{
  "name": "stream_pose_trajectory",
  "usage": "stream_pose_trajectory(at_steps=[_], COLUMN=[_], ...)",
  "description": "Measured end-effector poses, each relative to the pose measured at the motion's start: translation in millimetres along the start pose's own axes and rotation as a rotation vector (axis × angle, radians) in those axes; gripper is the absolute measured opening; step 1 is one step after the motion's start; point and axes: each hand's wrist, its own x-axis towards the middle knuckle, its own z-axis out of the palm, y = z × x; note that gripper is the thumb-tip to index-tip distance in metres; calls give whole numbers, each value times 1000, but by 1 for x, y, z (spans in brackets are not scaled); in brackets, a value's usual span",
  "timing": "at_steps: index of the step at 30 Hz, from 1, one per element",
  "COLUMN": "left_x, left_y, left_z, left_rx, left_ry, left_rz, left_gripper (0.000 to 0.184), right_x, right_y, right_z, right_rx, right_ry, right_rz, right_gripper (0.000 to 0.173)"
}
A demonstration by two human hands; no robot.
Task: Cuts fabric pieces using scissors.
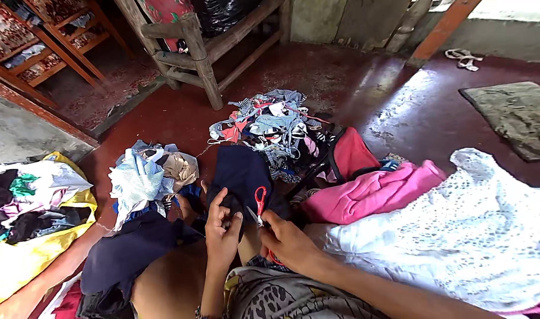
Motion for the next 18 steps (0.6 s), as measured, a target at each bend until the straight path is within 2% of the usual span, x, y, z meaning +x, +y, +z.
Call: stream_pose_trajectory(at_steps=[4,8,18], left_x=[-1,-2,-3], left_y=[2,2,1], left_z=[0,0,1], left_rx=[-3,-26,-14], left_ry=[8,14,18], left_rz=[1,5,26], left_gripper=[64,64,63], right_x=[4,1,-1], right_y=[1,-10,-24], right_z=[6,6,8], right_rx=[-168,-306,-456], right_ry=[56,37,0], right_rz=[26,39,33], right_gripper=[31,33,37])
